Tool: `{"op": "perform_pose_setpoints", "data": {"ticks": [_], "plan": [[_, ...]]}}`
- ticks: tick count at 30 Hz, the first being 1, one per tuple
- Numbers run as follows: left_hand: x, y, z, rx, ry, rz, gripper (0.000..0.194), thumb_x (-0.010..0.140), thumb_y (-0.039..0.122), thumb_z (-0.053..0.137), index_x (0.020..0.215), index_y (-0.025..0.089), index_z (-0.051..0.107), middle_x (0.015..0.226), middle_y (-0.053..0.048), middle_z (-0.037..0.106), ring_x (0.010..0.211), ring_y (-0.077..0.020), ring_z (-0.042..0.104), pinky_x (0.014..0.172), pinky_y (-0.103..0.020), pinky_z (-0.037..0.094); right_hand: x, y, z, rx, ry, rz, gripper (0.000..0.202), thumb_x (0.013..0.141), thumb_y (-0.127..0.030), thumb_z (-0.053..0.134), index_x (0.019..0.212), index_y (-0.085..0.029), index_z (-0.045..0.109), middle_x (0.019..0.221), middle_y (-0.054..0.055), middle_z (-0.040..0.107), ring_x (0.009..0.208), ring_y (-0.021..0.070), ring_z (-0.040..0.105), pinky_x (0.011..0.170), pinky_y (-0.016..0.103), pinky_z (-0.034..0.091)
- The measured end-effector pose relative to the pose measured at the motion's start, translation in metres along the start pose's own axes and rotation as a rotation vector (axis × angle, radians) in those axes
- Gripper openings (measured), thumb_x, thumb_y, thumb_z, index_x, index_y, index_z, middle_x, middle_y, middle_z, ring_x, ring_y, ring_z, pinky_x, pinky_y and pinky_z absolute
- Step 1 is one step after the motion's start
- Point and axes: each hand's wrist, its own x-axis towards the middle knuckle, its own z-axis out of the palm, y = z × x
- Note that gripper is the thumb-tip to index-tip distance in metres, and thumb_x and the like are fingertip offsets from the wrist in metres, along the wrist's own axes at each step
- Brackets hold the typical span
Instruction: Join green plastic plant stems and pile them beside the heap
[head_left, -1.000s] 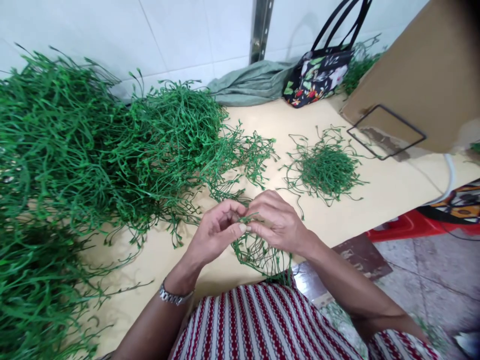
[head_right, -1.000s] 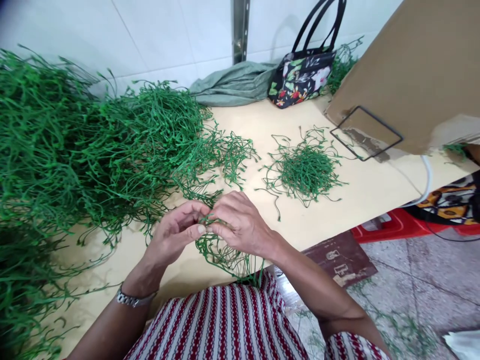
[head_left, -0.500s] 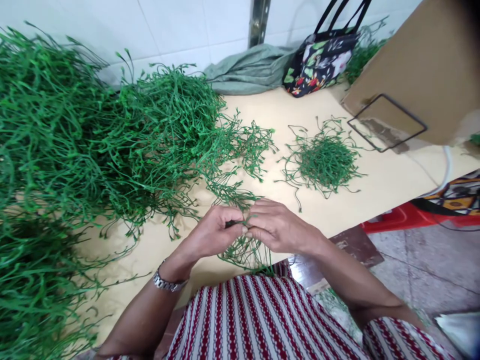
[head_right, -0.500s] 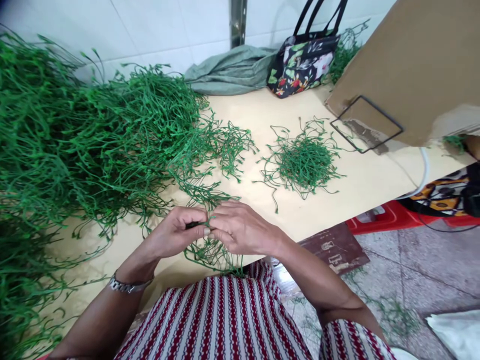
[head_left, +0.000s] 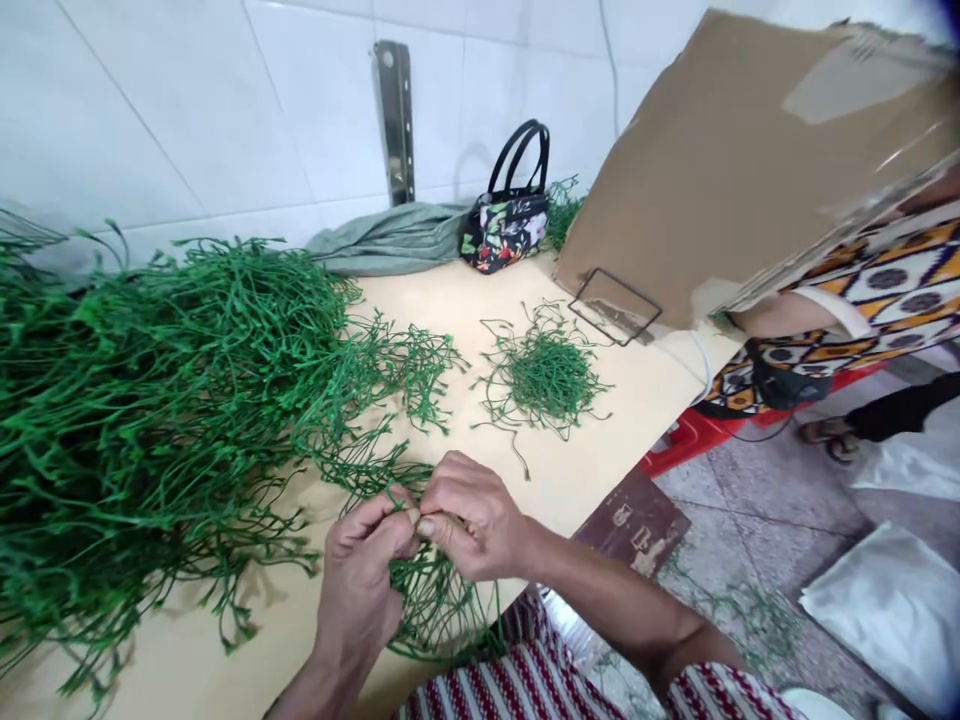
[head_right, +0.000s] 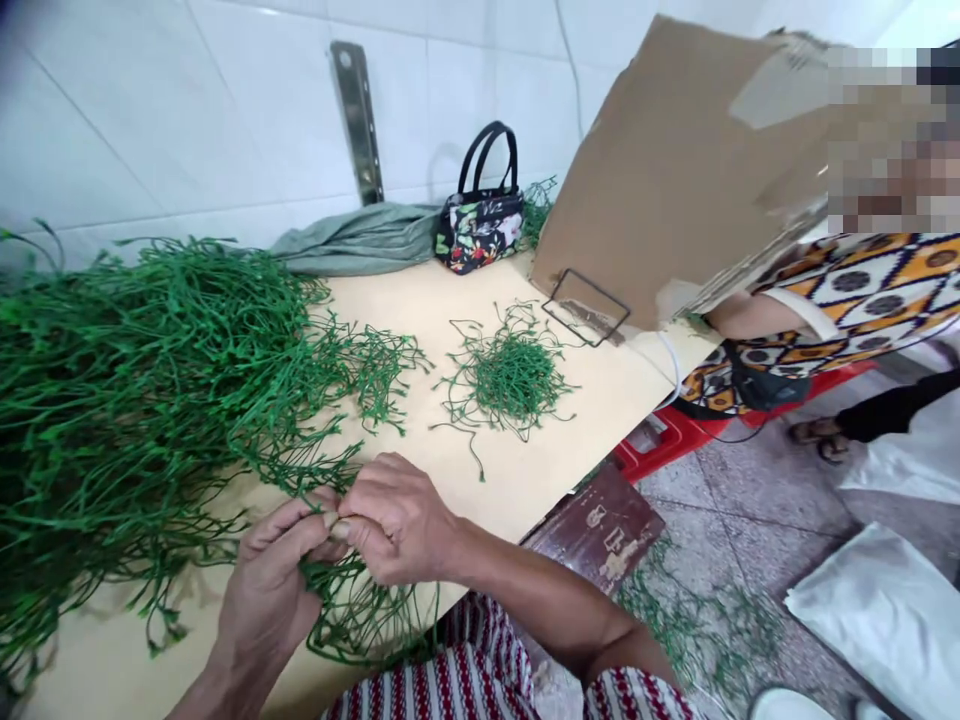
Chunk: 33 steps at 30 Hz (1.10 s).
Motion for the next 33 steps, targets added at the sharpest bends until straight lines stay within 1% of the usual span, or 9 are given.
{"op": "perform_pose_setpoints", "data": {"ticks": [4, 10, 14, 19, 22, 24, 26, 29, 33], "plan": [[0.001, -0.002, 0.010, -0.171, 0.159, -0.066, 0.017, 0.048, 0.017, 0.067, 0.048, 0.014, 0.050, 0.049, 0.006, 0.037, 0.045, -0.0035, 0.027, 0.040, -0.016, 0.025, -0.006, 0.000, 0.017, -0.200, 0.163, -0.025, 0.020, 0.080, -0.019, 0.037, 0.060, -0.019, 0.042, 0.054, 0.001, 0.045, 0.055, 0.0139, 0.041, 0.057, 0.032, 0.035], [0.013, 0.010, -0.003, -0.334, 0.209, -0.032, 0.022, 0.054, 0.017, 0.070, 0.055, 0.015, 0.048, 0.054, 0.007, 0.046, 0.046, -0.0039, 0.036, 0.042, -0.014, 0.034, -0.008, 0.000, 0.020, -0.252, 0.281, -0.166, 0.017, 0.075, -0.015, 0.038, 0.059, -0.019, 0.043, 0.054, 0.000, 0.043, 0.054, 0.0133, 0.040, 0.055, 0.031, 0.031], [0.017, 0.014, -0.013, -0.230, 0.120, -0.016, 0.026, 0.053, 0.021, 0.074, 0.054, 0.014, 0.050, 0.056, 0.005, 0.049, 0.044, -0.0031, 0.036, 0.041, -0.015, 0.032, 0.004, 0.024, -0.030, -0.468, 0.285, -0.015, 0.020, 0.084, -0.013, 0.038, 0.068, -0.018, 0.049, 0.060, 0.003, 0.052, 0.062, 0.0153, 0.046, 0.062, 0.031, 0.034], [0.020, 0.012, -0.016, -0.188, 0.125, -0.029, 0.022, 0.049, 0.020, 0.076, 0.054, 0.013, 0.056, 0.057, 0.002, 0.057, 0.048, -0.0050, 0.044, 0.045, -0.016, 0.036, 0.009, 0.088, -0.112, -0.835, 0.177, 0.311, 0.021, 0.087, -0.023, 0.043, 0.080, -0.016, 0.062, 0.077, 0.008, 0.061, 0.076, 0.0188, 0.053, 0.074, 0.033, 0.037], [0.018, 0.012, -0.017, -0.207, 0.052, -0.026, 0.018, 0.052, 0.019, 0.075, 0.055, 0.014, 0.058, 0.059, 0.001, 0.060, 0.053, -0.0066, 0.049, 0.047, -0.017, 0.037, -0.001, 0.124, -0.130, -1.010, -0.044, 0.526, 0.023, 0.084, -0.024, 0.047, 0.076, -0.013, 0.066, 0.081, 0.013, 0.061, 0.083, 0.0240, 0.052, 0.075, 0.038, 0.036], [0.017, 0.011, -0.018, -0.231, 0.040, -0.033, 0.017, 0.053, 0.019, 0.074, 0.055, 0.014, 0.057, 0.061, 0.001, 0.060, 0.056, -0.0080, 0.052, 0.049, -0.018, 0.038, -0.005, 0.133, -0.129, -1.017, -0.076, 0.545, 0.021, 0.082, -0.022, 0.049, 0.084, -0.013, 0.067, 0.086, 0.014, 0.062, 0.086, 0.0262, 0.053, 0.076, 0.041, 0.037], [0.016, 0.010, -0.019, -0.255, 0.052, -0.041, 0.018, 0.053, 0.018, 0.073, 0.055, 0.014, 0.056, 0.063, 0.001, 0.061, 0.059, -0.0098, 0.055, 0.049, -0.019, 0.039, -0.005, 0.123, -0.122, -0.973, 0.003, 0.495, 0.024, 0.082, -0.022, 0.049, 0.095, -0.013, 0.066, 0.093, 0.014, 0.063, 0.091, 0.0274, 0.054, 0.080, 0.044, 0.038], [0.014, 0.008, -0.019, -0.247, 0.043, -0.027, 0.017, 0.055, 0.019, 0.073, 0.056, 0.015, 0.056, 0.061, 0.000, 0.060, 0.062, -0.0121, 0.057, 0.051, -0.021, 0.039, 0.006, 0.078, -0.098, -0.652, 0.105, 0.315, 0.023, 0.084, -0.023, 0.050, 0.101, -0.016, 0.063, 0.099, 0.011, 0.063, 0.095, 0.0243, 0.055, 0.085, 0.043, 0.040], [0.011, 0.005, -0.016, -0.163, -0.006, 0.021, 0.015, 0.060, 0.023, 0.070, 0.056, 0.015, 0.057, 0.058, 0.001, 0.059, 0.062, -0.0117, 0.055, 0.055, -0.022, 0.040, 0.021, 0.013, -0.045, 0.011, -0.195, 0.156, 0.018, 0.083, -0.027, 0.056, 0.099, -0.019, 0.061, 0.092, 0.005, 0.065, 0.085, 0.0166, 0.058, 0.073, 0.033, 0.048]]}}
